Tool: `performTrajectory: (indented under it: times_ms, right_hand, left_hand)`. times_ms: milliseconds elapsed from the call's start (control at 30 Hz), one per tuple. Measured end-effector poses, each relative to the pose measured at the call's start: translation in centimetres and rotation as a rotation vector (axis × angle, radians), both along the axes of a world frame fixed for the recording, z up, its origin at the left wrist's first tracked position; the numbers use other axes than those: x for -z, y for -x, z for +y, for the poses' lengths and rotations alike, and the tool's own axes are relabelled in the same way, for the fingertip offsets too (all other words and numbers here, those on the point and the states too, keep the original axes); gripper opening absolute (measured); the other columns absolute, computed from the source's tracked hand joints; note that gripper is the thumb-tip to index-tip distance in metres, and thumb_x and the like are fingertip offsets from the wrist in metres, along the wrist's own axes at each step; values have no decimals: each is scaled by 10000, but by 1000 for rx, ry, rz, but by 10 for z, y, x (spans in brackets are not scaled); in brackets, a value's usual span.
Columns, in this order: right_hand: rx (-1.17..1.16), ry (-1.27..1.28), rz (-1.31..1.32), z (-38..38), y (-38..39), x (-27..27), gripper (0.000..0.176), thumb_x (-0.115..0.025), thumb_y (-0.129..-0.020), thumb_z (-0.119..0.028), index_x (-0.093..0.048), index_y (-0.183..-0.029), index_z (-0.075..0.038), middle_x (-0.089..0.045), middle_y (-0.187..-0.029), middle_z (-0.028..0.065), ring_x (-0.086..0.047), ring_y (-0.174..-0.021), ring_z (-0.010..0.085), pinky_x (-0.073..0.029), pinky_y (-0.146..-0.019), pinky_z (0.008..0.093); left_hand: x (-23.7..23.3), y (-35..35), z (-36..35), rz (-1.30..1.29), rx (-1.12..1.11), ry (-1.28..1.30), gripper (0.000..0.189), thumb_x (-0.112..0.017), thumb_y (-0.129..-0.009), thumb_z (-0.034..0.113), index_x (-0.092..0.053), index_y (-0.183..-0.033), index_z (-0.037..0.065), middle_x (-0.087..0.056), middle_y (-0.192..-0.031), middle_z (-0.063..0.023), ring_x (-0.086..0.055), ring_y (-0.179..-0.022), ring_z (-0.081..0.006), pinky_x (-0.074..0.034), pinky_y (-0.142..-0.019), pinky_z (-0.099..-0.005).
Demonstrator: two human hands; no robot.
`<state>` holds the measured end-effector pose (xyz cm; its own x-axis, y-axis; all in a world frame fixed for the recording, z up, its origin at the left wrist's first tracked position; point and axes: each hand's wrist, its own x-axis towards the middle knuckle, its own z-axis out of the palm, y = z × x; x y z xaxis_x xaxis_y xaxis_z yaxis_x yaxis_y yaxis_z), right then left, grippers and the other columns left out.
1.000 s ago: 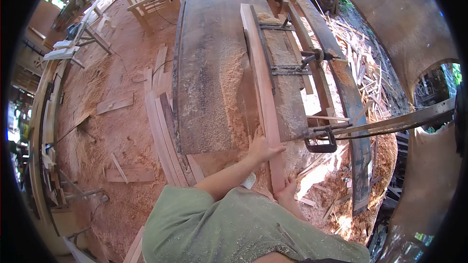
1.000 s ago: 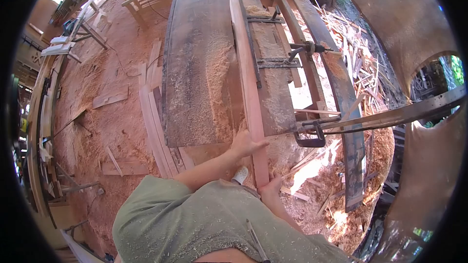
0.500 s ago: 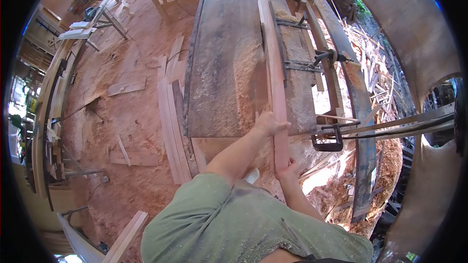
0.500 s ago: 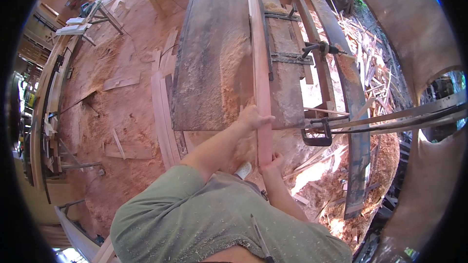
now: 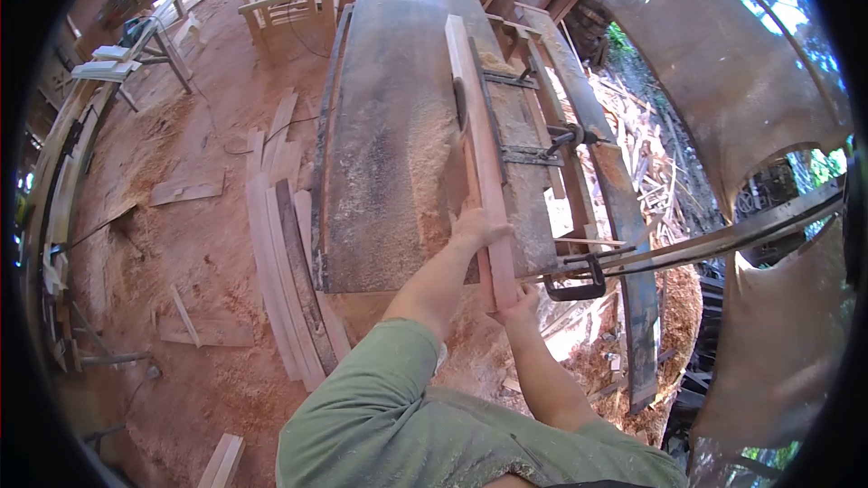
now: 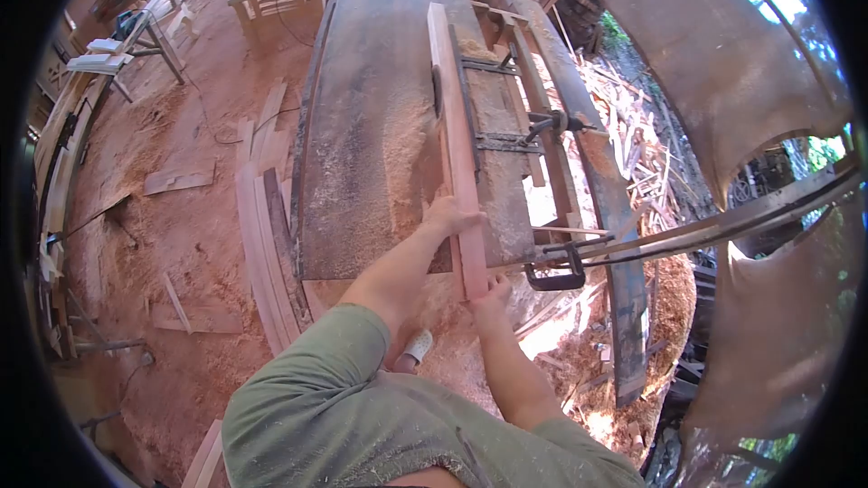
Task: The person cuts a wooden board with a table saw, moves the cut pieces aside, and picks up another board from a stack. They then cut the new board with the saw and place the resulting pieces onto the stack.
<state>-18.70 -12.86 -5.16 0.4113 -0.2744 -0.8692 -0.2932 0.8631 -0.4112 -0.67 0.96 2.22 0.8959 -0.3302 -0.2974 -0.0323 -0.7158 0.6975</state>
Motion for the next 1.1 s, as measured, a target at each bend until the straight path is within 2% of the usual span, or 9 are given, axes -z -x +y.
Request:
performTrajectory:
  times_ms: [167, 267, 300, 367, 467, 600, 833, 900, 1100]
  right_hand:
    - [-53, 255, -150, 12, 22, -50, 645, -537, -868, -306, -400, -1453, -71, -550, -1331, 123, -542, -1187, 315, -394, -1002, 553]
    - [-926, 1194, -398, 29, 47, -110, 821, -610, -734, -2, -306, -1496, -32, -558, -1245, 229, -563, -1135, 333, -441, -995, 429]
    - [-914, 1196, -389, 29, 48, -113, 821, -610, -734, -2, -306, -1496, -32, -558, -1245, 229, -563, -1135, 333, -441, -995, 429]
    - [-1343, 1723, -204, 24, 52, -115, 818, -628, -736, -31, -310, -1490, -32, -536, -1250, 280, -554, -1129, 412, -467, -952, 455]
    - [-1410, 1763, -143, 27, 42, -122, 810, -653, -725, -41, -347, -1475, -38, -576, -1147, 315, -569, -1051, 463, -477, -900, 481]
    - [-1449, 1775, -90, 30, 27, -124, 770, -678, -710, -46, -424, -1438, -37, -632, -1016, 282, -596, -999, 442, -474, -899, 468]
    - [-1610, 1937, -20, 31, 15, -132, 758, -697, -725, -100, -426, -1429, -27, -633, -1001, 204, -602, -981, 377, -485, -879, 448]
    - [-1646, 1978, -29, 28, 9, -129, 782, -706, -711, -112, -417, -1430, -9, -626, -988, 186, -600, -978, 361, -482, -883, 439]
    - [-1652, 1981, -59, 27, -15, -132, 788, -765, -679, -106, -452, -1390, 26, -628, -969, 242, -598, -977, 404, -486, -871, 462]
  left_hand:
    - [2, 19, 4, -1, -24, -1, 1001, -597, -708, 773, -591, -1269, -57, -438, -1440, -289, -300, -1437, -340, -169, -1153, -585]
    - [12, 39, 19, 166, 160, 28, 929, -617, -720, 739, -602, -1284, 0, -380, -1484, -286, -269, -1451, -335, -158, -1163, -577]
    - [23, 54, 27, 276, 314, 147, 920, -654, -694, 711, -606, -1275, 0, -311, -1521, -281, -230, -1461, -359, -156, -1167, -577]
    - [19, 86, 37, 390, 473, 269, 912, -691, -667, 684, -610, -1267, 0, -242, -1557, -276, -192, -1471, -383, -155, -1171, -577]
    - [-4, 127, 43, 17, 463, -36, 826, -863, -542, 443, -643, -1231, 43, -185, -1562, -305, -186, -1451, -446, -168, -1152, -615]
    - [-19, 148, 36, -174, 248, -44, 741, -835, -609, 421, -648, -1229, 60, -184, -1563, -305, -156, -1465, -439, -133, -1173, -585]
    - [-9, 139, 35, -15, 345, 9, 624, -748, -715, 383, -645, -1236, 56, -166, -1564, -312, -160, -1467, -427, -113, -1183, -563]
    - [-2, 136, 30, -60, 285, 20, 529, -699, -698, 255, -665, -1184, 48, -176, -1556, -317, -175, -1457, -438, -119, -1180, -574]
    - [-4, 115, 31, -42, 328, -24, 529, -706, -696, 259, -666, -1174, 35, -162, -1557, -322, -164, -1459, -433, -123, -1180, -573]
